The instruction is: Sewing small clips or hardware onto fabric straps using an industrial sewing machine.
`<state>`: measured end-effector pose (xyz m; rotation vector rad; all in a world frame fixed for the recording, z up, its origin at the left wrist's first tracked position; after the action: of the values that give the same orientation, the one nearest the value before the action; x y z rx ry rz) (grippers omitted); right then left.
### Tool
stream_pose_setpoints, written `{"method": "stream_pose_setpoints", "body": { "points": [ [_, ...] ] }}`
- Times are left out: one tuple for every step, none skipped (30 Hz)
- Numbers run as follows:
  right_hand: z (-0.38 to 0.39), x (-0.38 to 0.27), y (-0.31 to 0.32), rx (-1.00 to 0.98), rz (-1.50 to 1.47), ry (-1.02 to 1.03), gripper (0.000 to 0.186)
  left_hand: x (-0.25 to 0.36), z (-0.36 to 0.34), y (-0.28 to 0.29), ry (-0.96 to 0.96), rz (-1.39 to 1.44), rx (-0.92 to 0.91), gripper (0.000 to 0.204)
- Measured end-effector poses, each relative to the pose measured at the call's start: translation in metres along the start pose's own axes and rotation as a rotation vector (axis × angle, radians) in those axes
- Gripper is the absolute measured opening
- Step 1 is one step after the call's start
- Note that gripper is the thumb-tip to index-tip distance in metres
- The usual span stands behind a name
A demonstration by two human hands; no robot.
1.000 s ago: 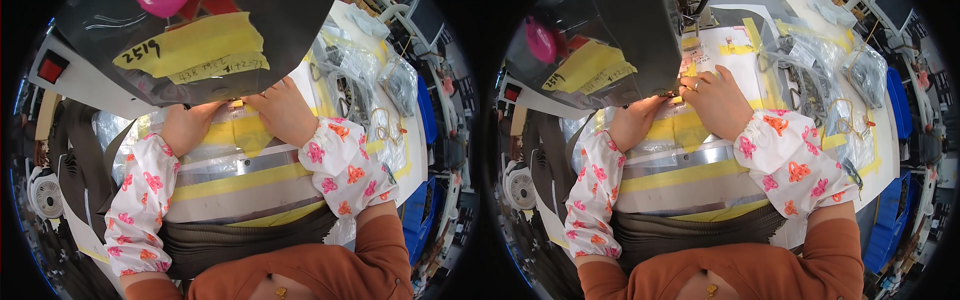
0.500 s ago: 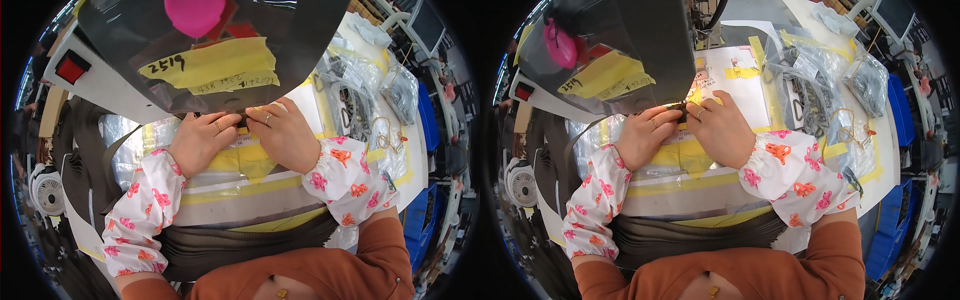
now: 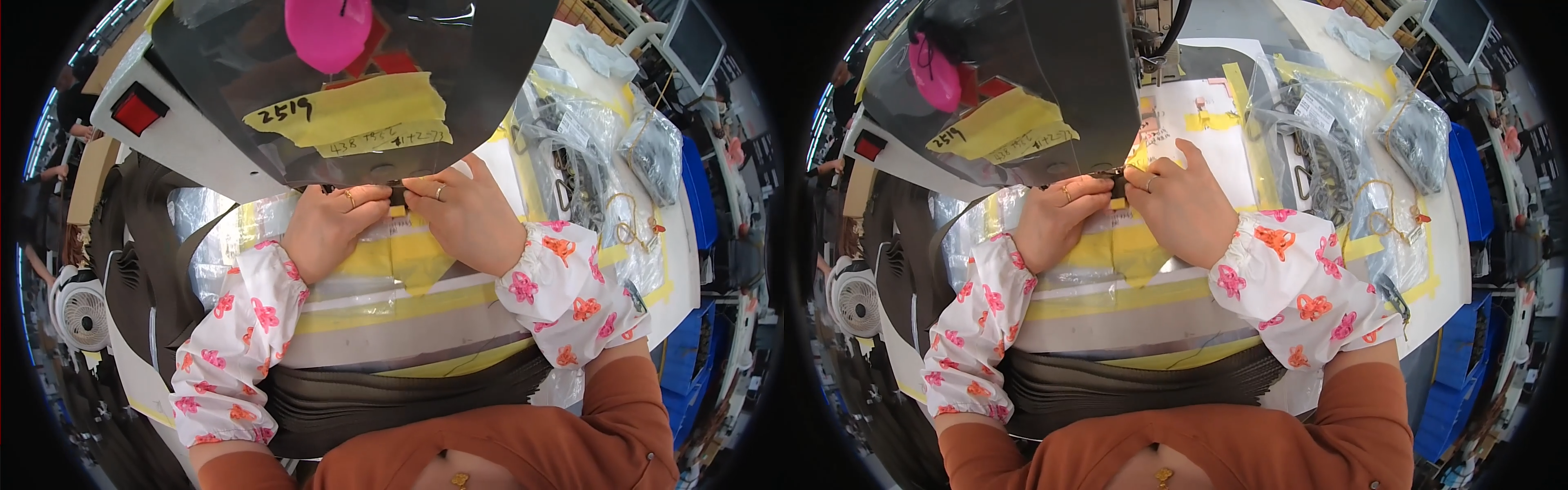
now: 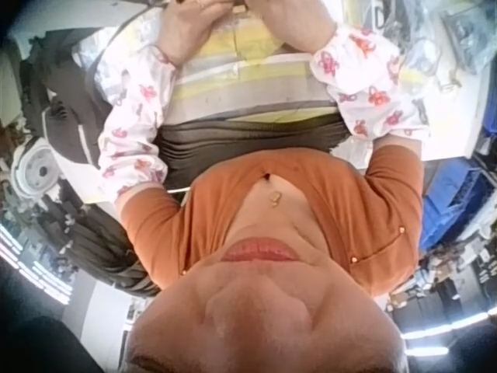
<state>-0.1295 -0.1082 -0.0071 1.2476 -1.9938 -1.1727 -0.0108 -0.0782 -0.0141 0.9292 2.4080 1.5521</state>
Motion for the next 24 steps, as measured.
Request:
{"method": "stream_pose_setpoints", "body": {
  "points": [
    [-0.001, 0.001, 0.0, 0.002, 0.002, -0.005, 0.016, -0.002, -0.001, 0.0, 0.023, 0.007, -0.006, 0.023],
    [-0.002, 0.003, -0.001, -0.027, 0.012, -0.012, 0.016, -0.005, -0.002, -0.001, 0.046, 0.014, -0.012, 0.024],
    [-0.003, 0.005, -0.003, -0.057, 0.022, -0.019, 0.016, -0.006, -0.003, -0.001, 0.041, 0.015, -0.014, 0.024],
    [-0.005, 0.007, -0.003, -0.06, 0.018, -0.023, 0.016, -0.01, -0.002, -0.001, 0.071, 0.053, 0.024, 0.024],
    [-0.006, 0.01, -0.005, -0.093, 0.012, -0.033, 0.017, -0.014, -0.002, -0.001, 0.102, 0.091, 0.061, 0.024],
    [-0.008, 0.012, -0.008, -0.127, 0.006, -0.044, 0.017, -0.018, 0.0, -0.005, 0.104, 0.095, 0.055, 0.024],
    [-0.009, 0.014, -0.008, -0.128, 0.005, -0.049, 0.017, -0.024, 0.0, -0.007, 0.123, 0.075, 0.068, 0.025],
    [-0.01, 0.016, -0.008, -0.133, 0.003, -0.056, 0.017, -0.029, 0.0, -0.007, 0.142, 0.055, 0.082, 0.027],
    [-0.012, 0.016, -0.008, -0.139, 0.0, -0.062, 0.018, -0.03, 0.001, -0.007, 0.141, 0.058, 0.078, 0.027],
    [-0.013, 0.017, -0.007, -0.14, -0.001, -0.067, 0.018, -0.034, 0.003, -0.01, 0.168, -0.005, 0.033, 0.028],
    [-0.015, 0.018, -0.009, -0.179, -0.001, -0.069, 0.016, -0.038, 0.003, -0.014, 0.196, -0.069, -0.012, 0.03],
    [-0.015, 0.018, -0.012, -0.218, 0.0, -0.071, 0.014, -0.039, 0.003, -0.015, 0.194, -0.067, -0.016, 0.03],
    [-0.014, 0.018, -0.014, -0.219, -0.002, -0.074, 0.014, -0.037, 0.002, -0.013, 0.162, -0.032, 0.034, 0.03],
    [-0.013, 0.018, -0.012, -0.134, 0.032, -0.058, 0.013, -0.035, 0.001, -0.011, 0.13, 0.002, 0.085, 0.029],
    [-0.013, 0.016, -0.007, -0.048, 0.067, -0.041, 0.012, -0.035, 0.001, -0.011, 0.129, 0.003, 0.083, 0.029],
    [-0.014, 0.015, -0.007, -0.046, 0.065, -0.038, 0.012, -0.035, 0.001, -0.009, 0.13, -0.018, 0.088, 0.029],
    [-0.015, 0.014, -0.008, -0.078, 0.052, -0.053, 0.012, -0.035, 0.0, -0.007, 0.132, -0.04, 0.093, 0.029],
    [-0.016, 0.014, -0.01, -0.11, 0.039, -0.066, 0.012, -0.032, 0.003, 0.0, 0.135, -0.046, 0.094, 0.029],
    [-0.015, 0.018, -0.013, -0.109, 0.044, -0.066, 0.012, -0.03, 0.003, 0.0, 0.145, -0.231, -0.04, 0.026],
    [-0.011, 0.02, -0.016, -0.084, 0.007, -0.073, 0.013, -0.03, 0.006, 0.006, 0.151, -0.421, -0.177, 0.024],
    [-0.01, 0.022, -0.016, -0.057, -0.031, -0.08, 0.013, -0.03, 0.006, 0.026, 0.14, -0.4, -0.125, 0.02],
    [-0.01, 0.023, -0.013, -0.051, -0.024, -0.086, 0.013, -0.033, 0.009, 0.05, 0.122, -0.376, -0.071, 0.017],
    [-0.011, 0.021, -0.015, -0.06, -0.045, -0.091, 0.013, -0.044, 0.016, 0.072, 0.176, -0.387, -0.058, 0.015],
    [-0.011, 0.023, -0.012, -0.069, -0.045, -0.105, 0.013, -0.058, 0.021, 0.092, 0.213, -0.389, -0.033, 0.014]
  ]
}}
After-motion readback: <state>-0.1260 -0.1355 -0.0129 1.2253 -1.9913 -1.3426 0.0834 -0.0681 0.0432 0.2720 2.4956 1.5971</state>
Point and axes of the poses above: each hand's wrist, its own z-axis away from the middle knuckle, its own y-axis out of the back of the hand, x = y × z, the point moved 7 cm from there along -z, towards the middle knuckle, and after that the axes turned 5 degrees about x, right-handed, at the moved point
